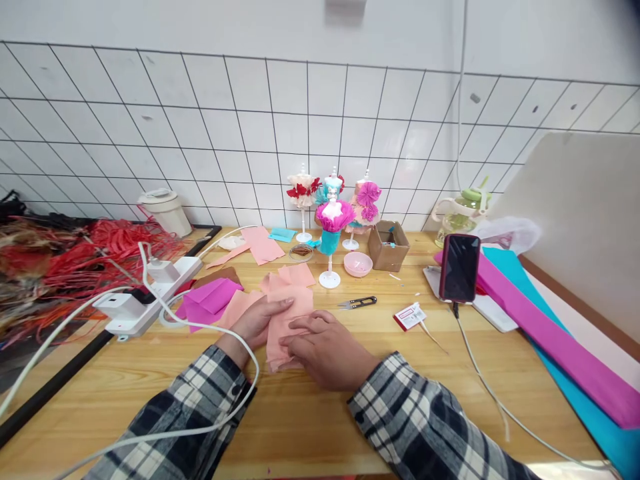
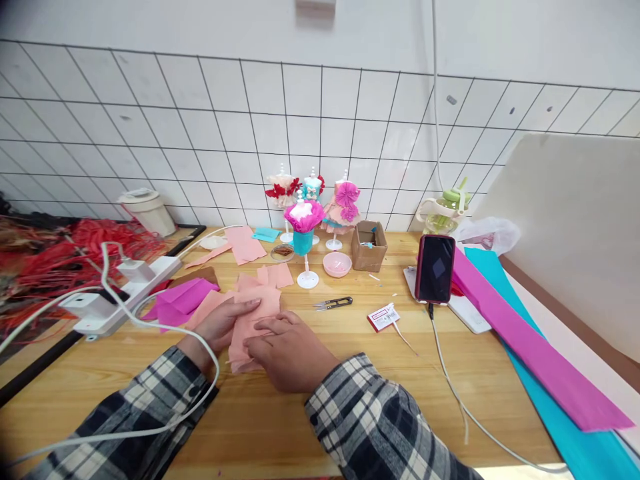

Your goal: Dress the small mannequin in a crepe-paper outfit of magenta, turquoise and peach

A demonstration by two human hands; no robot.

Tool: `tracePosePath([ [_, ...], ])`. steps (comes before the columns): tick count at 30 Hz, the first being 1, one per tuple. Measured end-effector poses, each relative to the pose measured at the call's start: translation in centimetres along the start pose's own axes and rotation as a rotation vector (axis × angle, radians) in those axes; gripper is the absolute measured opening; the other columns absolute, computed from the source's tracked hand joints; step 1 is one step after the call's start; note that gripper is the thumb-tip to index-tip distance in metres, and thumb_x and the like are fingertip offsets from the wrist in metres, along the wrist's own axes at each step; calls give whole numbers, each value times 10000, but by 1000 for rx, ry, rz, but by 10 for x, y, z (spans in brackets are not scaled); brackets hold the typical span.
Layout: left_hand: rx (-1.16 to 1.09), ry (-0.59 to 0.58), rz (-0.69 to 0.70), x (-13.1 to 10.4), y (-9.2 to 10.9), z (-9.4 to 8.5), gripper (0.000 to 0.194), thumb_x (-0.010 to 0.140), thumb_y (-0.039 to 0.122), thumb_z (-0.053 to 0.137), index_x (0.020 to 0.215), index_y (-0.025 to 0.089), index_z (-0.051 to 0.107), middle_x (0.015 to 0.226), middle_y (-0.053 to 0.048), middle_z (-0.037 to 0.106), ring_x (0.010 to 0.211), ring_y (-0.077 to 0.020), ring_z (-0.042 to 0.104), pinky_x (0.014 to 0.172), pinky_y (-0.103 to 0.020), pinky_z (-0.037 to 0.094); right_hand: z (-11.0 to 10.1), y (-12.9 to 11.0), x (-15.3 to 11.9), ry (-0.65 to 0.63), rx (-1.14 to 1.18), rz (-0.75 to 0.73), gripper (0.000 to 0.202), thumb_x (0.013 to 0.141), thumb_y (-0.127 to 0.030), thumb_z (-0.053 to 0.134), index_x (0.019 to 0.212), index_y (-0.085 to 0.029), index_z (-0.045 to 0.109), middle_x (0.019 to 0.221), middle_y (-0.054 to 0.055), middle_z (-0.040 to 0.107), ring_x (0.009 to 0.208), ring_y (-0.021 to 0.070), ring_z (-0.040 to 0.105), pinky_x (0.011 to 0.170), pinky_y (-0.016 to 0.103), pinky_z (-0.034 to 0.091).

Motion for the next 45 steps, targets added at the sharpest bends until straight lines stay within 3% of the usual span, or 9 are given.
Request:
tracePosePath([
  [8, -82, 113, 45, -3, 7, -1, 216, 811, 187, 606, 1012, 112, 636, 887, -115, 731, 784, -243, 702, 711, -355, 562, -3, -1, -4, 33, -2, -80, 187, 938, -337, 468, 939, -256, 637, 1196, -47, 641, 1316, 165, 359, 1154, 424, 80],
  [15, -116, -13, 63, -1, 13, -3, 331, 803, 120, 574, 1132, 89, 600, 1028, -148, 709, 959, -273, 670, 890, -411, 511, 2, 4, -3, -49, -27, -82, 114, 892, -267, 521, 941, -240, 621, 1078, 5, 692, 1223, 178, 472, 1144, 464, 68],
  [22, -89, 49, 98, -1, 16, -14, 349, 798, 64, 590, 1147, 82, 595, 1038, -161, 708, 952, -265, 679, 882, -381, 529, -12, -1, -6, -14, 138, -80, 228, 856, -276, 539, 1077, -257, 592, 1167, 9, 648, 1245, 209, 437, 1129, 471, 72],
  [26, -112, 43, 67, -2, 14, -11, 435, 803, 75, 588, 1235, 77, 545, 1046, -175, 705, 957, -285, 678, 899, -396, 526, -32, 45, -16, 315, 502, 238, 666, 882, -556, 412, 1422, -193, 268, 1363, 117, 467, 1191, 237, 463, 1042, 430, 289],
  [29, -141, 14, 80, 0, 14, -6, 497, 809, 54, 562, 1300, 88, 488, 1102, -176, 685, 1009, -285, 657, 941, -404, 501, -13, 98, -35, 497, 826, 620, 658, 914, -621, 182, 1399, -191, 297, 1264, 122, 532, 1111, 217, 513, 996, 420, 348],
  [31, -150, -5, 100, 1, 14, -3, 508, 822, 48, 540, 1322, 86, 461, 1135, -181, 669, 1052, -284, 636, 969, -418, 480, 12, 110, -35, 416, 1041, 736, 696, 870, -680, 280, 1367, -199, 356, 1247, 119, 552, 1093, 221, 536, 975, 408, 377],
  [35, -148, -31, 104, 3, 12, 1, 472, 855, 77, 512, 1323, 66, 455, 1141, -195, 661, 1075, -284, 623, 987, -437, 463, 33, 93, -21, 297, 1434, 654, 637, 806, -669, 471, 1267, -229, 478, 1225, 85, 591, 1127, 217, 546, 939, 367, 429],
  [40, -141, 19, 141, 3, 17, -5, 447, 876, 120, 500, 1319, 84, 466, 1075, -186, 691, 989, -279, 666, 929, -444, 506, 47, 86, -23, 211, 1446, 731, 593, 558, -409, 820, 1055, -193, 580, 987, 50, 685, 908, 217, 638, 778, 338, 492],
  [45, -151, 66, 191, 6, 23, -17, 361, 872, 115, 507, 1231, 103, 553, 972, -136, 729, 841, -223, 709, 803, -336, 574, 55, 87, -25, 99, 1405, 748, 362, 644, -448, 738, 875, -185, 643, 852, 7, 688, 777, 188, 644, 673, 290, 492],
])
Point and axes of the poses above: each hand's wrist, its own x-axis towards the middle knuckle, its own z-axis out of the palm, y = z × x, the point moved 9 cm from there along x, towards the middle knuckle
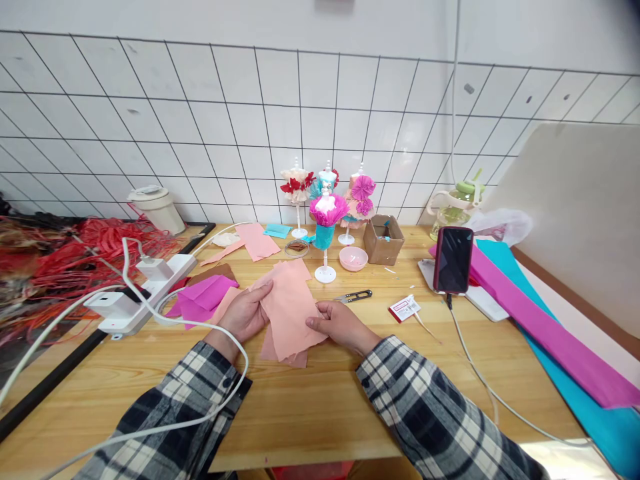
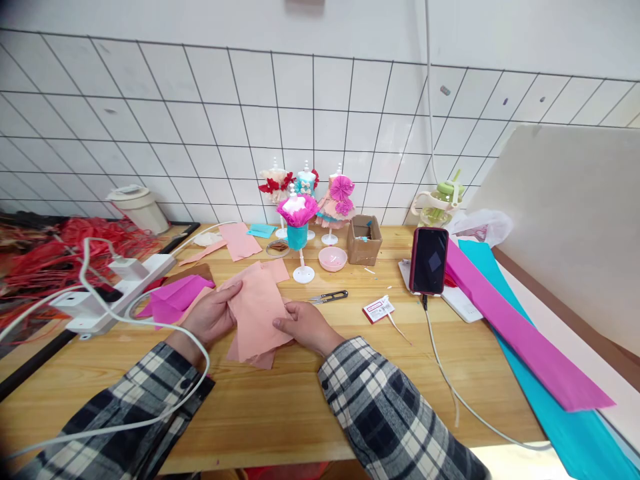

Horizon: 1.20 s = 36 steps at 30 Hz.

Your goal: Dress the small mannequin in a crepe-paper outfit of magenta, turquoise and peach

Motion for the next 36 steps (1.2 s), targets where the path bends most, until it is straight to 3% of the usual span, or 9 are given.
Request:
tracePosePath([
  [4, 25, 44, 22, 1, 3, -7, 324, 865, 126, 521, 1179, 80, 587, 944, -141, 733, 831, -231, 710, 811, -348, 571, -7, 6, 0, 57, -70, 79, 353, 727, -530, 637, 809, -188, 607, 678, -8, 648, 565, 140, 600, 510, 251, 473],
  [8, 53, 18, 40, -1, 5, -1, 435, 820, 63, 561, 1252, 110, 542, 1097, -150, 692, 982, -256, 670, 910, -377, 529, -14, 6, -1, 115, -125, 90, 433, 775, -610, 541, 729, -180, 540, 549, -19, 580, 450, 106, 542, 435, 222, 459],
  [12, 78, 59, 88, -1, 8, -3, 515, 777, -5, 576, 1271, 135, 531, 1115, -137, 687, 1018, -258, 655, 924, -386, 527, -16, 3, -2, 119, -112, 84, 437, 775, -608, 548, 776, -171, 563, 619, -5, 593, 533, 109, 584, 435, 188, 464],
  [16, 84, 71, 125, 0, 12, -9, 529, 757, -23, 590, 1258, 140, 545, 1151, -138, 671, 1072, -265, 627, 956, -392, 507, -14, 2, -3, 80, -58, 82, 346, 709, -439, 702, 917, -191, 580, 754, -5, 644, 626, 103, 621, 488, 166, 478],
  [19, 71, 74, 127, 0, 16, -13, 581, 723, -61, 587, 1263, 149, 542, 1169, -130, 663, 1109, -264, 604, 981, -389, 488, -19, 3, -2, 114, -70, 96, 282, 709, -368, 708, 882, -179, 592, 712, -10, 636, 617, 97, 612, 493, 163, 476],
  [23, 4, 34, 115, -3, 20, -8, 611, 717, -68, 548, 1291, 140, 513, 1183, -137, 654, 1140, -275, 581, 1000, -418, 467, -21, 5, -1, 128, -94, 117, 223, 772, -380, 646, 817, -164, 614, 676, 5, 628, 601, 96, 600, 493, 171, 472],
  [26, -42, -9, 102, -3, 19, -2, 521, 767, 11, 564, 1275, 120, 524, 1177, -153, 654, 1118, -286, 595, 989, -427, 474, -22, 3, -1, 144, -150, 99, 251, 783, -417, 632, 773, -166, 616, 667, 9, 635, 573, 92, 586, 487, 175, 457],
  [32, -11, 162, 133, 1, 19, -20, 424, 806, 15, 541, 1221, 98, 562, 1062, -139, 704, 950, -219, 680, 901, -331, 539, -23, 3, -2, 134, -210, 97, 294, 751, -466, 650, 746, -173, 620, 682, 13, 657, 573, 97, 582, 497, 186, 438],
  [36, -87, 26, 79, -2, 23, -10, 450, 834, 34, 471, 1277, 93, 518, 1124, -138, 681, 1043, -222, 640, 948, -335, 507, -28, 1, 0, 143, -167, 73, 334, 743, -490, 644, 747, -157, 646, 676, 20, 657, 605, 98, 581, 534, 191, 417],
])
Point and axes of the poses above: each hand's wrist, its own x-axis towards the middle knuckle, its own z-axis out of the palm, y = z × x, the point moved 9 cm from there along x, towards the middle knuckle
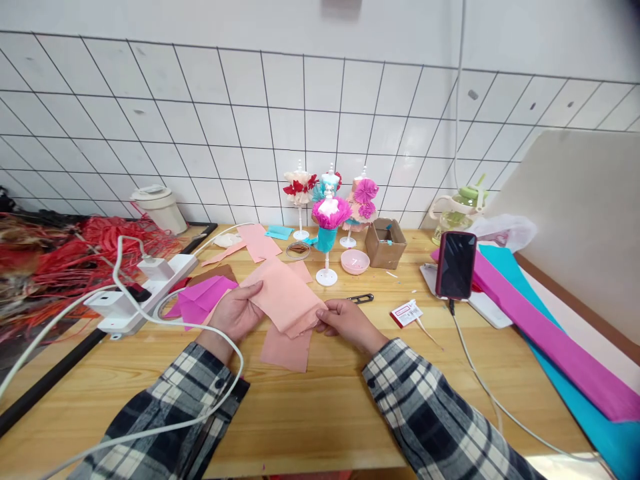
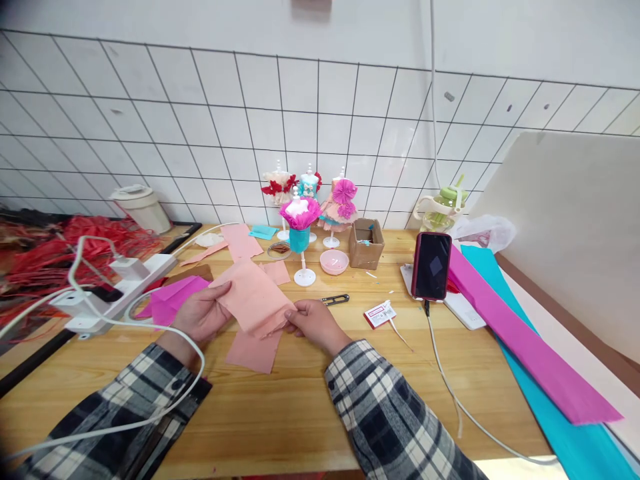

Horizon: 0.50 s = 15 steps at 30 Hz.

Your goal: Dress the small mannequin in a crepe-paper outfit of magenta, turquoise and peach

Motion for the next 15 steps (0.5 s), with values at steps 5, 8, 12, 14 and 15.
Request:
tracePosePath([
  [5, -9, -3, -18, 0, 7, -5, 507, 829, 17, 426, 1328, 103, 465, 1133, -133, 679, 1074, -226, 626, 968, -339, 493, 3, 0, -2, -27, 67, 33, 364, 725, -510, 650, 773, -149, 665, 700, 22, 663, 625, 102, 583, 588, 215, 424],
  [8, 27, 11, -16, 3, 7, -9, 511, 823, 5, 433, 1327, 89, 465, 1120, -141, 682, 1031, -222, 646, 932, -321, 517, 5, -2, -5, -37, 49, 41, 377, 728, -517, 649, 787, -146, 670, 684, 23, 657, 625, 110, 588, 594, 223, 428],
  [12, 64, 23, -7, 4, 8, -9, 500, 822, 8, 443, 1315, 84, 478, 1103, -146, 687, 994, -225, 662, 881, -310, 542, 8, -2, -6, -70, 28, 37, 402, 743, -540, 630, 801, -143, 666, 688, 27, 658, 619, 111, 593, 588, 221, 433],
  [14, 74, 30, 13, 2, 10, -7, 489, 822, 10, 442, 1300, 97, 500, 1083, -132, 699, 985, -225, 666, 879, -315, 542, 10, -2, -6, -103, 0, 28, 409, 754, -547, 615, 796, -142, 653, 702, 32, 661, 617, 109, 590, 576, 219, 432],
  [15, 77, 32, 21, 1, 11, -6, 485, 822, 13, 443, 1294, 105, 510, 1079, -125, 702, 989, -228, 665, 890, -325, 537, 11, -3, -7, -130, -22, 21, 402, 752, -542, 619, 804, -145, 649, 724, 34, 666, 630, 113, 592, 574, 220, 433],
])
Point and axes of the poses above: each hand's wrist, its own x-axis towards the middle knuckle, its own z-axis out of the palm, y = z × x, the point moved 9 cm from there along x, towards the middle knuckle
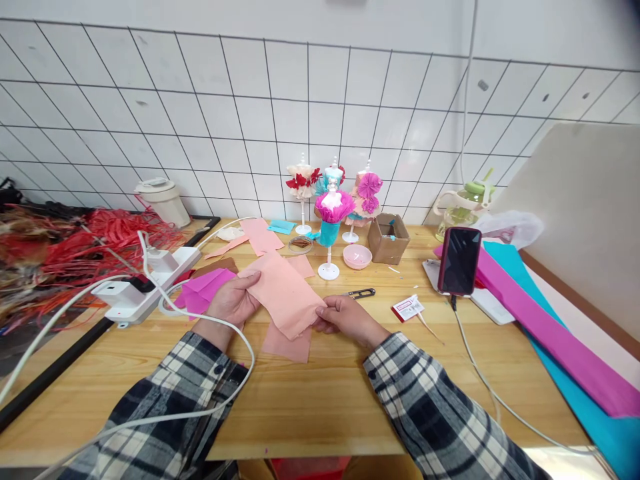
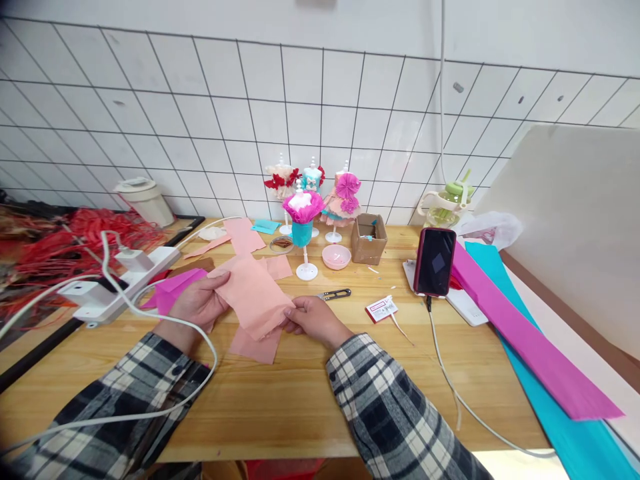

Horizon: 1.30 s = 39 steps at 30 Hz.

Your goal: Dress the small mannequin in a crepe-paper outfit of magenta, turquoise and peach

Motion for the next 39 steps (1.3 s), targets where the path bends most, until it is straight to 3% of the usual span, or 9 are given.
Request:
tracePosePath([
  [4, 13, -4, -31, -7, -1, 7, 482, 805, 24, 482, 1280, 93, 525, 1097, -141, 693, 1042, -262, 640, 945, -387, 503, -1, -24, -9, -101, -49, -192, 505, 652, -407, 761, 1094, -207, 623, 1056, 52, 655, 917, 169, 596, 749, 277, 467],
  [6, 21, -27, -75, -11, -7, 13, 495, 785, 15, 508, 1275, 84, 527, 1110, -157, 685, 1065, -280, 627, 958, -416, 487, -12, -38, -14, -64, 40, -304, 625, 664, -383, 760, 1237, -250, 548, 1220, 60, 586, 1090, 197, 534, 889, 321, 426],
  [8, 39, -60, -120, -14, -15, 19, 504, 763, 6, 538, 1261, 84, 539, 1113, -167, 682, 1064, -294, 626, 953, -435, 484, -23, -40, -16, 8, 180, -319, 559, 745, -432, 682, 1255, -255, 539, 1265, 75, 561, 1152, 213, 504, 941, 348, 392],
  [11, 107, -80, -191, -17, -33, 20, 497, 724, 2, 597, 1216, 70, 576, 1068, -181, 697, 1008, -304, 652, 912, -428, 505, -20, -34, -13, 30, 291, -261, 456, 800, -519, 589, 1136, -213, 621, 1165, 94, 621, 1063, 217, 560, 908, 350, 408],
  [15, 204, -107, -249, -19, -54, 19, 469, 696, 38, 665, 1161, 74, 622, 1006, -176, 718, 922, -304, 683, 830, -384, 533, -5, -35, -8, 66, 134, -275, 445, 776, -595, 562, 885, -180, 680, 895, 51, 664, 874, 195, 584, 808, 311, 432],
  [19, 262, -175, -251, -21, -60, 25, 432, 698, 70, 696, 1126, 92, 647, 1045, -166, 710, 926, -300, 680, 789, -345, 528, -16, -37, -7, 337, -162, -304, 317, 687, -490, 676, 717, -175, 644, 700, -1, 579, 660, 138, 499, 611, 248, 383],
  [22, 295, -207, -249, -23, -58, 29, 436, 701, 85, 701, 1133, 114, 645, 1097, -155, 693, 980, -298, 660, 828, -353, 508, -19, -30, -4, 357, -128, -266, 267, 642, -421, 702, 665, -175, 603, 595, -36, 506, 552, 100, 411, 527, 230, 316],
  [30, 239, -341, -257, -30, -66, 55, 508, 703, 118, 714, 1198, 130, 599, 1144, -163, 668, 1060, -302, 619, 892, -365, 474, -14, -22, -3, 304, 195, -225, 308, 633, -439, 714, 737, -158, 642, 691, -5, 607, 623, 117, 497, 594, 242, 376],
  [39, 474, -295, -121, -21, -44, 39, 481, 718, 183, 727, 1179, 135, 601, 1111, -145, 683, 995, -289, 644, 799, -328, 506, -17, -17, 1, 281, 81, -206, 276, 684, -443, 668, 712, -168, 655, 683, 3, 622, 622, 134, 522, 605, 255, 388],
])
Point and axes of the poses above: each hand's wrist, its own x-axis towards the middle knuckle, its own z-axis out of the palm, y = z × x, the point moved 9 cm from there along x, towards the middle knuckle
